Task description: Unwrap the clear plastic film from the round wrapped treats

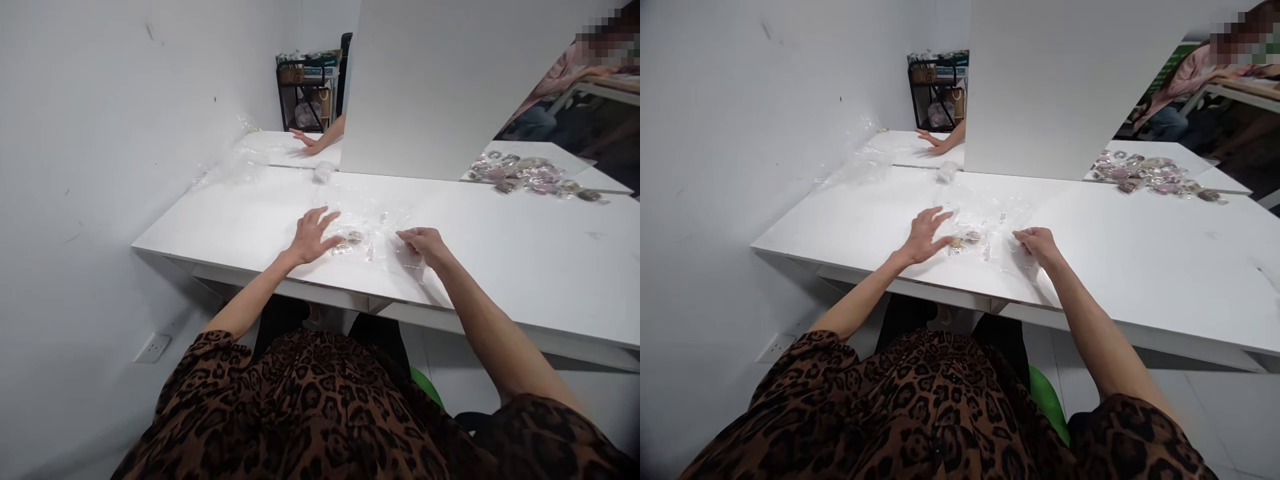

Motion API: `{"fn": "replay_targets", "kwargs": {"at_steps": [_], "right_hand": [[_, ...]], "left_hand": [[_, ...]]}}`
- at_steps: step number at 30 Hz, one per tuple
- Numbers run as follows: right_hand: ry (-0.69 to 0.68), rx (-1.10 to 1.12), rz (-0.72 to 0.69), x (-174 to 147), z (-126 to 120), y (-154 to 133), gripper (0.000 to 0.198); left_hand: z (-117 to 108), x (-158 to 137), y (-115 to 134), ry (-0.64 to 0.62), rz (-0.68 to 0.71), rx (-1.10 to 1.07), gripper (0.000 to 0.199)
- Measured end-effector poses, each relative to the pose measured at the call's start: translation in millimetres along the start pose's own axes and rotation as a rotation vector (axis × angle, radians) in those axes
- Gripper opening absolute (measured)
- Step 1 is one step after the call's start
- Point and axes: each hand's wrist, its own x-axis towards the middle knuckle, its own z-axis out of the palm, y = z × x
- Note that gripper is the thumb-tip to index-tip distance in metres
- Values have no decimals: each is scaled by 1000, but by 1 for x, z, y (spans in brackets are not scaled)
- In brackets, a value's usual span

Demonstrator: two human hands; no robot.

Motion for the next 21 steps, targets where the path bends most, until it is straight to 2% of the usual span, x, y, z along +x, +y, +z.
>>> {"fn": "replay_targets", "kwargs": {"at_steps": [2, 4, 6, 9, 11, 14, 18, 21], "right_hand": [[-25, 66, -95, 3, 4, -14, 35], [-6, 151, -200, 3, 1, -33, 26], [20, 214, -296, 0, -6, -58, 18], [29, 298, -400, -2, -19, -98, 15], [37, 347, -454, -2, -25, -123, 17], [85, 367, -518, 0, -27, -154, 23], [137, 354, -653, 0, -26, -182, 29], [141, 334, -773, -3, -28, -199, 29]], "left_hand": [[5, 1, 8, -151, -12, 43, 57], [11, 2, 5, -188, -61, 28, 34], [16, 1, -4, -116, -123, -46, 16], [22, 0, -23, 51, -244, -243, 11], [27, 0, -32, 116, -369, -366, 10], [32, -2, -39, 194, -509, -505, 17], [37, -4, -37, 310, -543, -688, 46], [37, -5, -35, 354, -555, -739, 66]]}}
